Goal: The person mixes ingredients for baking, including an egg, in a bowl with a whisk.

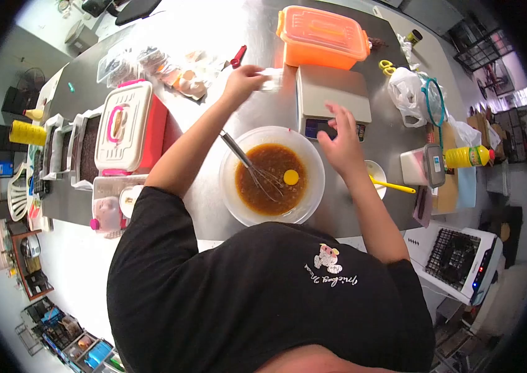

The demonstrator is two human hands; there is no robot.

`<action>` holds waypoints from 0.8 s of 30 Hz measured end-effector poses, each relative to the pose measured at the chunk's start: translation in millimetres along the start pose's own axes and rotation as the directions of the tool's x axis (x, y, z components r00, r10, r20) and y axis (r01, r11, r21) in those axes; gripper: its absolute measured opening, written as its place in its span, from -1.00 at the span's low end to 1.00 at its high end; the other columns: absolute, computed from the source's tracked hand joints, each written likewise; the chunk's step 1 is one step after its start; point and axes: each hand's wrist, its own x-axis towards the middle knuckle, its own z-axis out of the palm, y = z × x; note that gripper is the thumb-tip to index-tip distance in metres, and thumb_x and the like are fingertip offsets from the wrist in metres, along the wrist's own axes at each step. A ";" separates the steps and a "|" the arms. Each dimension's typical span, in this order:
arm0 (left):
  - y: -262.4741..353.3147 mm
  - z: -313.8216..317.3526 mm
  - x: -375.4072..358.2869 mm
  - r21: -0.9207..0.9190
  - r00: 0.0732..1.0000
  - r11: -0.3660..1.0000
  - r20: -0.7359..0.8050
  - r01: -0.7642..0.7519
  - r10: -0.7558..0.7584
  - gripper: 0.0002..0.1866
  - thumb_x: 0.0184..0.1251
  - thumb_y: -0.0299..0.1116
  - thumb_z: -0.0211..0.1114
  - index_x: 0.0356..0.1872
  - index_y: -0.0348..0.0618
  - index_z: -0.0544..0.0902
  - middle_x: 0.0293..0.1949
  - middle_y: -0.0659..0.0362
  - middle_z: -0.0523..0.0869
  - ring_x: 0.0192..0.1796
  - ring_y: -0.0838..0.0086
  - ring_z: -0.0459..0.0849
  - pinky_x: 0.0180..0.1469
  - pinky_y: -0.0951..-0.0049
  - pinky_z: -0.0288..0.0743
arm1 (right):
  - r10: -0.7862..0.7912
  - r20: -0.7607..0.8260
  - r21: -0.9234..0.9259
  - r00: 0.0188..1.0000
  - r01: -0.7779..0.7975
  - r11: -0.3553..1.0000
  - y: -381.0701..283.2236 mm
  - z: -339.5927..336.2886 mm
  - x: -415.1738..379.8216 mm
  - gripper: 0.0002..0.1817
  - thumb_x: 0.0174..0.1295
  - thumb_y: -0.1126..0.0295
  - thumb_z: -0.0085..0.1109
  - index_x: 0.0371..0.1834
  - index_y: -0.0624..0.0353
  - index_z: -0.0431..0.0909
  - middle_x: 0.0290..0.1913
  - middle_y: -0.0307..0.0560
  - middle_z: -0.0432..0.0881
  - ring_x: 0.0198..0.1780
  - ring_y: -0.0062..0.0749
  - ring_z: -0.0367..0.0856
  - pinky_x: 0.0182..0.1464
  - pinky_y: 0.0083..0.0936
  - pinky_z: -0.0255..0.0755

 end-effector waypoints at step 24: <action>54.4 64.4 -122.5 -0.517 0.981 0.852 0.190 0.077 0.027 -0.79 0.19 -0.50 0.19 -0.14 -0.28 0.57 -0.28 0.20 0.65 -0.22 0.58 0.59 -0.17 0.60 0.44 | -0.047 -0.111 0.097 0.993 0.058 0.994 -17.0 6.4 -2.3 -0.70 -0.02 0.49 0.14 -0.18 0.25 0.36 -0.29 0.09 0.47 -0.27 0.02 0.48 -0.20 -0.24 0.37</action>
